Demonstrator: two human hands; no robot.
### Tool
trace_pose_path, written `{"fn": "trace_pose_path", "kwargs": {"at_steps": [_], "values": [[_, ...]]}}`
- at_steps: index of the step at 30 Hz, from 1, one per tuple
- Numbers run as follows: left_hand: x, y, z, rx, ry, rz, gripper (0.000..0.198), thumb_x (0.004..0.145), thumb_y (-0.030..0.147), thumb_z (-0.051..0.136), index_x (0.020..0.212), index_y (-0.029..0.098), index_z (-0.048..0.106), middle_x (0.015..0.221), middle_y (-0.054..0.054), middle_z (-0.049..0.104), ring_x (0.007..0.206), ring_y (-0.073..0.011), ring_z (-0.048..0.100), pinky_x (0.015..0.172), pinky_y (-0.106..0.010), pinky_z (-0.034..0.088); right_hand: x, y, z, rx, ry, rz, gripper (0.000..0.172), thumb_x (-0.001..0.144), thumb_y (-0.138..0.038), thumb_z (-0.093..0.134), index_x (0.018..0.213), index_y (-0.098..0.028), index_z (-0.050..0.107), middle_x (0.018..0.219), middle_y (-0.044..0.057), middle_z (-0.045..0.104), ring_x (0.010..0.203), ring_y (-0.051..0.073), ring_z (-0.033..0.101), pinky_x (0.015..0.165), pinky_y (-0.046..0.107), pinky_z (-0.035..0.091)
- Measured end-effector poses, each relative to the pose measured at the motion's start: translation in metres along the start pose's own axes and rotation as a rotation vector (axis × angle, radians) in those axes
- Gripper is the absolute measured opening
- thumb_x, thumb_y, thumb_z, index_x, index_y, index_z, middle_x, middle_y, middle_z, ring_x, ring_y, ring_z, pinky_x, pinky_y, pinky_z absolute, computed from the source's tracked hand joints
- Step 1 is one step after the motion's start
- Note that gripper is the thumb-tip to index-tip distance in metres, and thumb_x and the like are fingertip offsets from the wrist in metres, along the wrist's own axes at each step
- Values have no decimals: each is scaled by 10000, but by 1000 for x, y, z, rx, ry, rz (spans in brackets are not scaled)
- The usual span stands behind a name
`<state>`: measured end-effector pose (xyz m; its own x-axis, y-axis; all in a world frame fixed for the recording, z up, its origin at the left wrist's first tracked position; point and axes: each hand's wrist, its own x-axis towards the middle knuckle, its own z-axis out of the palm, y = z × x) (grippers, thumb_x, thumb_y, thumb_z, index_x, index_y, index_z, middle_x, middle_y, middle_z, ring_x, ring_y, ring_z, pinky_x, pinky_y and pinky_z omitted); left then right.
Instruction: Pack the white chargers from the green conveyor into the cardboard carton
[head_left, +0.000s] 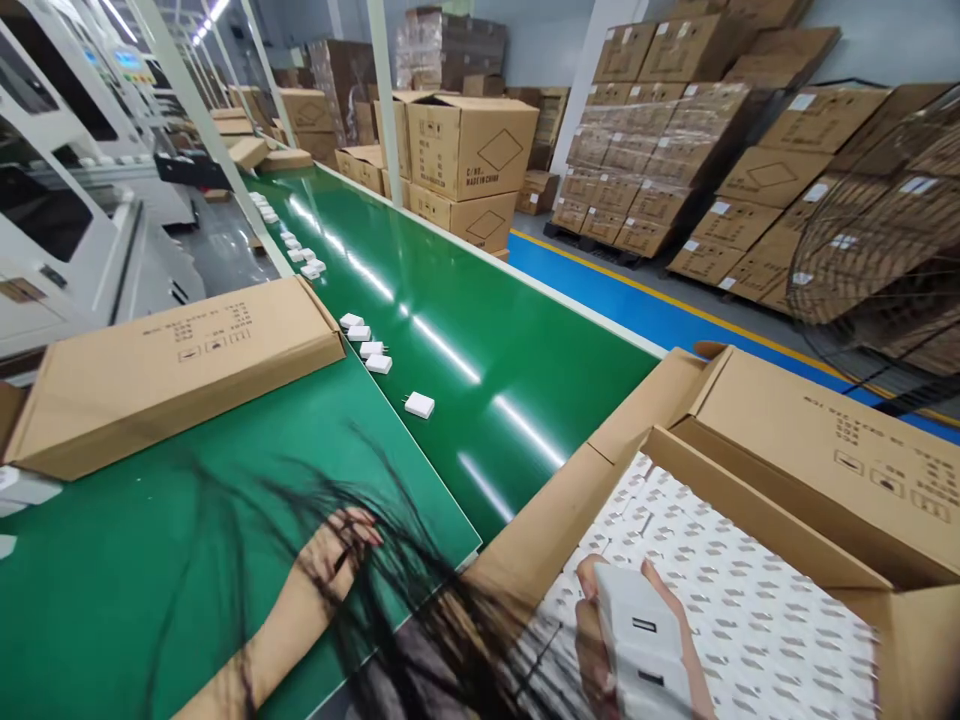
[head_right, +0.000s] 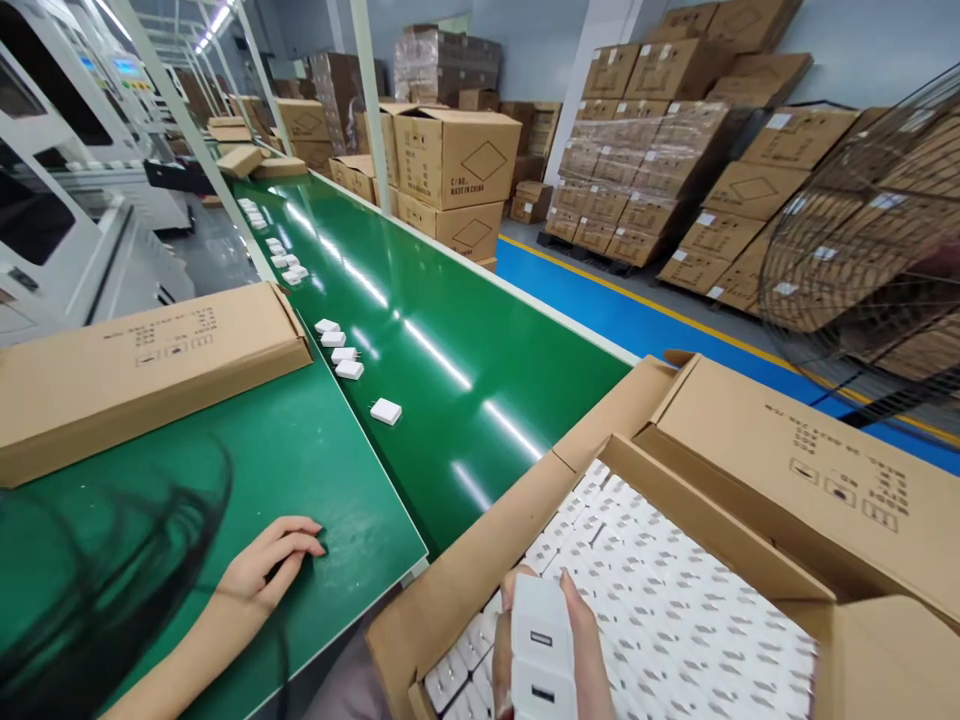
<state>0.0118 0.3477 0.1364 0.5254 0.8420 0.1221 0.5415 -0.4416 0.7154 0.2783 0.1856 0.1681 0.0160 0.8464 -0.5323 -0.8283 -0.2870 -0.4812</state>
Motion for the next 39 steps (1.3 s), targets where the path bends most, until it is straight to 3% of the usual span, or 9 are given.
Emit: {"fn": "trace_pose_path", "kwargs": {"at_steps": [3, 16, 25, 30, 36, 39], "values": [[1, 3, -2, 30, 26, 10, 285, 847, 265, 424, 713, 231, 674, 906, -57, 695, 832, -190, 671, 751, -286, 570, 2, 2, -13, 30, -96, -42, 549, 753, -773, 401, 742, -268, 615, 416, 1, 580, 279, 178, 523, 250, 238, 402], [2, 5, -4, 108, 39, 71, 303, 865, 268, 412, 746, 236, 690, 920, -43, 696, 845, -169, 683, 783, -250, 560, 2, 7, -21, 60, -92, -47, 583, 759, -784, 374, 767, -253, 615, 446, 4, 610, 293, 180, 555, 263, 220, 395], [1, 4, -9, 78, -10, 54, 260, 857, 256, 436, 776, 243, 683, 1005, -44, 683, 923, -185, 664, 900, -287, 525, -5, 4, 4, 30, 64, -90, 542, 733, -768, 473, 700, -239, 587, 398, -26, 566, 231, 139, 472, 225, 180, 314], [1, 6, -7, 63, 21, 39, 257, 858, 272, 435, 776, 239, 677, 994, -42, 677, 912, -185, 660, 909, -296, 517, -9, 4, 20, 72, 120, -147, 527, 802, -717, 444, 688, -225, 595, 388, -31, 542, 231, 110, 456, 246, 153, 319], [-1, 1, -8, 95, 5, 45, 271, 859, 291, 433, 753, 239, 677, 947, -35, 680, 859, -179, 669, 771, -260, 542, -8, 4, 21, 67, 144, -136, 511, 793, -699, 473, 687, -214, 596, 396, -23, 546, 228, 116, 462, 237, 154, 316], [13, 9, -9, 110, -10, 8, 300, 878, 284, 386, 755, 223, 653, 903, -36, 680, 840, -180, 663, 760, -273, 537, -8, 2, 21, 67, 181, -136, 480, 794, -672, 503, 698, -211, 597, 400, -32, 536, 240, 100, 452, 247, 140, 316]]}}
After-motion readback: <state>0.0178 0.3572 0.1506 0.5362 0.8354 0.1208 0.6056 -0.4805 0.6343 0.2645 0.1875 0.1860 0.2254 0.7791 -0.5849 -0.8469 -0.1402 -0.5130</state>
